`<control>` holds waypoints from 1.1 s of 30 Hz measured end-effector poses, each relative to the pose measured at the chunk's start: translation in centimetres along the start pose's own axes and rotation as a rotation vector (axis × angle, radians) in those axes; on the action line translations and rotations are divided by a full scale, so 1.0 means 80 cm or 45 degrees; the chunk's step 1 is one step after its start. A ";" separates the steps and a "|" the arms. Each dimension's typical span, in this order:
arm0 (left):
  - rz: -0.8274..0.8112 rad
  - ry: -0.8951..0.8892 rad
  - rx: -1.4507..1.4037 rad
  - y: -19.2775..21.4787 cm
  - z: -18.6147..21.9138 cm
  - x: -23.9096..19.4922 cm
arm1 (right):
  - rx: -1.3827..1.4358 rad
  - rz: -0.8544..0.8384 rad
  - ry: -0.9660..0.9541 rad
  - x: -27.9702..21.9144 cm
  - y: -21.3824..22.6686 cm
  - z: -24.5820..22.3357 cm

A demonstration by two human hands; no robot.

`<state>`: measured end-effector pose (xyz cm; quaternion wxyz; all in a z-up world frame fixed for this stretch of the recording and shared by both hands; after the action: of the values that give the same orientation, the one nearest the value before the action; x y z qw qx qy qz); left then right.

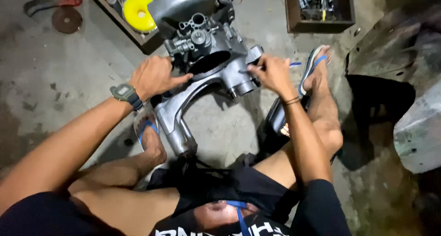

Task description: Inspecting and rotating a motorcycle engine casing while sitting on the floor

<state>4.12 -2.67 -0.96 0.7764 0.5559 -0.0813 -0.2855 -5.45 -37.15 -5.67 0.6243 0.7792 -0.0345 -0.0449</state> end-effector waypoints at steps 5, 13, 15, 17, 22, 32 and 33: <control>0.012 -0.048 -0.015 0.009 0.007 -0.003 | 0.108 -0.101 0.016 -0.014 -0.015 -0.014; 0.018 -0.013 -0.070 0.013 0.008 -0.004 | 0.071 -0.015 -0.088 -0.003 -0.028 0.011; -0.044 0.007 -0.130 0.010 0.010 -0.008 | 0.158 -0.212 0.048 -0.020 -0.014 -0.029; -0.025 0.014 -0.117 0.009 0.008 -0.004 | 0.125 -0.152 -0.006 -0.002 -0.015 -0.014; -0.015 0.008 -0.118 0.009 0.008 -0.005 | 0.096 -0.066 -0.030 -0.001 -0.008 -0.025; -0.009 -0.021 -0.106 0.011 0.008 0.002 | 0.154 -0.234 -0.039 0.012 0.002 -0.034; -0.028 -0.033 -0.128 0.008 0.009 -0.003 | 0.196 -0.255 -0.065 0.009 -0.006 -0.031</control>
<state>3.85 -2.96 -0.05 0.7991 0.5133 -0.0707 -0.3048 -4.46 -34.75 -5.61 0.5540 0.8228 0.0243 -0.1240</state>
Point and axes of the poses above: each hand's wrist, its own x-axis towards the middle knuckle, its own y-axis out of the back of the hand, z = x × y, the point moved 5 cm from there along x, towards the middle knuckle, and after that the axes turned 7 degrees about -x, right-handed, at the moved point
